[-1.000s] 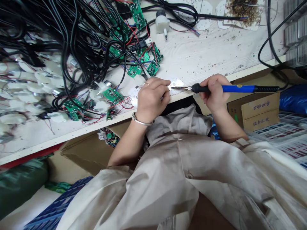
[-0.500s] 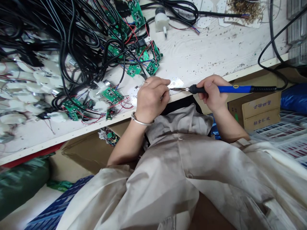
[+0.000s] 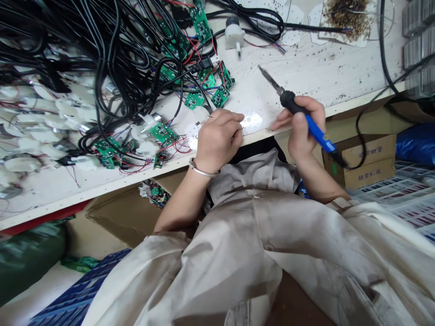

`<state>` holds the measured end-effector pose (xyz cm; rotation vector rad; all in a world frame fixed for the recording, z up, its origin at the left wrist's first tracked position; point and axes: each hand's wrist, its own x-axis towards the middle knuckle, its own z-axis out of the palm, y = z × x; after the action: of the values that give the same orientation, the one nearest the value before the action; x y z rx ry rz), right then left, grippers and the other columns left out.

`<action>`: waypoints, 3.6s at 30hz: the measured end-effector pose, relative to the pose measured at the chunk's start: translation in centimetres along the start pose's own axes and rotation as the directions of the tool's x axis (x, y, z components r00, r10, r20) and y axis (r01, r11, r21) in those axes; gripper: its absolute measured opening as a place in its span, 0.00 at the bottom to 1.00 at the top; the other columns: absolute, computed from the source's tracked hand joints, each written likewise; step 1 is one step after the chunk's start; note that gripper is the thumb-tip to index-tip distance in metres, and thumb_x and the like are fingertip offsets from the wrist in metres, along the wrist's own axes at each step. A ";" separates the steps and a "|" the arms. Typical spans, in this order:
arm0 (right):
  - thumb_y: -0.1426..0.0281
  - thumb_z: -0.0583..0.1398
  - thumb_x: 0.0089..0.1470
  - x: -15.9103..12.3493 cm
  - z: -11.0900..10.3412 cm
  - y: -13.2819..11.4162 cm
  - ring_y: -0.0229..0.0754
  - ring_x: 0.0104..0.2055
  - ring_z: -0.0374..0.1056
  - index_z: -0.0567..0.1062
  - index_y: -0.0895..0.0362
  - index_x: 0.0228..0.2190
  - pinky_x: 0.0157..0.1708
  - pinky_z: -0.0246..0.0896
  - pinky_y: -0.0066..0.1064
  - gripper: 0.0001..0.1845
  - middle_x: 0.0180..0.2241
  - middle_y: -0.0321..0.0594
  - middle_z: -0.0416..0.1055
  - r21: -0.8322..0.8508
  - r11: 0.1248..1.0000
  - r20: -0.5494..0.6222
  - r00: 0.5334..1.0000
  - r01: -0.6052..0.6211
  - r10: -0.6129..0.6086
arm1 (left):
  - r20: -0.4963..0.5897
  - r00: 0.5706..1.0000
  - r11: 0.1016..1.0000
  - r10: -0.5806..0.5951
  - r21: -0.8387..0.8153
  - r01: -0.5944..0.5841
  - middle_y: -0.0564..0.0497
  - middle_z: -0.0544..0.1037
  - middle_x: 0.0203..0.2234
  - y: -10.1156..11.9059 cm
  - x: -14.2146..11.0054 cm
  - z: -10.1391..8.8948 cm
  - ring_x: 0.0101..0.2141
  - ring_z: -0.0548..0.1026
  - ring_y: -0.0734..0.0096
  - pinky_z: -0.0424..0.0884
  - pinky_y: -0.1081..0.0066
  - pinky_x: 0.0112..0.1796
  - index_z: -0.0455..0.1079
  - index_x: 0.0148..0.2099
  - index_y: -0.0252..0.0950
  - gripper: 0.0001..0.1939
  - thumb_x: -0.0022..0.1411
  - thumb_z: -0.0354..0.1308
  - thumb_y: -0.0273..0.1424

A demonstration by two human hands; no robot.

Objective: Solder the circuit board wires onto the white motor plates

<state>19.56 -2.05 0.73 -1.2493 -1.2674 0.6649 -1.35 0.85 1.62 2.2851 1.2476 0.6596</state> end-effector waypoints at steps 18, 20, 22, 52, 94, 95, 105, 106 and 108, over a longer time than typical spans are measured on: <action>0.66 0.56 0.63 -0.3 0.6 2.0 0.42 0.42 0.78 0.69 0.51 0.55 0.41 0.78 0.36 0.19 0.39 0.38 0.79 -0.254 0.826 0.222 0.862 0.503 -0.456 | -0.212 0.977 0.993 -0.024 0.108 0.048 0.48 0.81 0.43 1.0 -2.3 -3.8 0.47 0.77 0.62 0.73 0.58 0.48 0.72 0.43 0.40 0.08 0.73 0.53 0.35; 0.67 0.56 0.62 -0.2 0.8 2.1 0.42 0.41 0.78 0.69 0.51 0.55 0.40 0.78 0.35 0.20 0.38 0.38 0.79 -0.253 0.813 0.216 0.850 0.524 -0.481 | -0.345 0.934 0.978 -0.090 0.149 0.149 0.49 0.79 0.38 0.3 -3.6 -5.7 0.42 0.76 0.63 0.72 0.57 0.44 0.72 0.43 0.42 0.07 0.73 0.55 0.37; 0.65 0.56 0.63 -0.2 0.8 2.3 0.43 0.40 0.78 0.70 0.51 0.55 0.39 0.78 0.36 0.19 0.37 0.38 0.79 -0.254 0.819 0.226 0.855 0.515 -0.467 | -0.369 0.922 0.953 -0.116 0.220 0.208 0.50 0.77 0.38 -0.7 -4.5 -6.7 0.41 0.74 0.62 0.71 0.55 0.43 0.73 0.44 0.44 0.06 0.72 0.57 0.38; 0.63 0.53 0.65 -0.4 0.6 2.3 0.42 0.43 0.79 0.70 0.51 0.50 0.42 0.77 0.34 0.15 0.40 0.39 0.80 -0.344 0.822 0.269 0.887 0.454 -0.377 | 0.042 0.998 0.992 -0.039 0.119 0.033 0.48 0.77 0.53 -3.9 -1.4 -4.0 0.63 0.69 0.54 0.62 0.47 0.63 0.71 0.46 0.44 0.10 0.73 0.50 0.38; 0.48 0.58 0.61 1.5 -1.0 0.0 0.28 0.12 0.55 0.75 0.53 0.25 0.13 0.52 0.23 0.24 0.14 0.25 0.62 0.156 0.977 0.091 0.987 -0.143 0.130 | -0.026 0.999 0.999 -0.028 0.038 0.029 0.55 0.82 0.43 -0.2 -0.3 0.0 0.49 0.79 0.61 0.56 0.37 0.66 0.72 0.36 0.43 0.06 0.66 0.55 0.29; 0.49 0.58 0.62 1.4 -1.1 0.1 0.27 0.12 0.55 0.75 0.52 0.25 0.13 0.52 0.23 0.23 0.14 0.25 0.62 0.159 0.978 0.104 0.987 -0.136 0.121 | -0.031 0.999 0.999 -0.030 0.039 0.031 0.55 0.82 0.43 -0.1 -0.3 0.1 0.49 0.79 0.61 0.56 0.37 0.66 0.72 0.36 0.43 0.07 0.66 0.55 0.29; 0.47 0.58 0.61 1.2 -1.9 0.5 0.29 0.14 0.58 0.77 0.53 0.28 0.17 0.59 0.25 0.24 0.14 0.26 0.63 0.065 0.988 0.213 0.969 -0.142 0.126 | -0.030 0.998 0.999 -0.051 0.008 0.051 0.54 0.83 0.44 0.0 -0.3 0.0 0.50 0.79 0.60 0.56 0.37 0.66 0.73 0.38 0.44 0.06 0.65 0.55 0.28; 0.46 0.57 0.61 1.2 -1.9 0.6 0.29 0.14 0.59 0.77 0.53 0.29 0.17 0.60 0.26 0.24 0.14 0.26 0.62 0.053 0.988 0.218 0.968 -0.142 0.128 | -0.028 0.998 0.999 -0.053 0.009 0.053 0.54 0.83 0.44 0.1 -0.3 0.0 0.50 0.79 0.60 0.57 0.38 0.66 0.72 0.38 0.44 0.07 0.66 0.55 0.28; 0.44 0.56 0.61 1.2 -1.8 0.8 0.30 0.14 0.60 0.77 0.52 0.29 0.17 0.61 0.26 0.26 0.14 0.26 0.60 0.037 0.989 0.204 0.970 -0.145 0.134 | -0.024 0.998 0.998 -0.055 0.014 0.055 0.55 0.83 0.45 0.1 -0.3 -0.1 0.50 0.79 0.60 0.57 0.38 0.66 0.72 0.38 0.45 0.07 0.66 0.54 0.28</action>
<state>21.78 -1.30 0.69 -1.2609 -1.3263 0.9402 -1.46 0.52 1.68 2.2528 1.3257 0.6618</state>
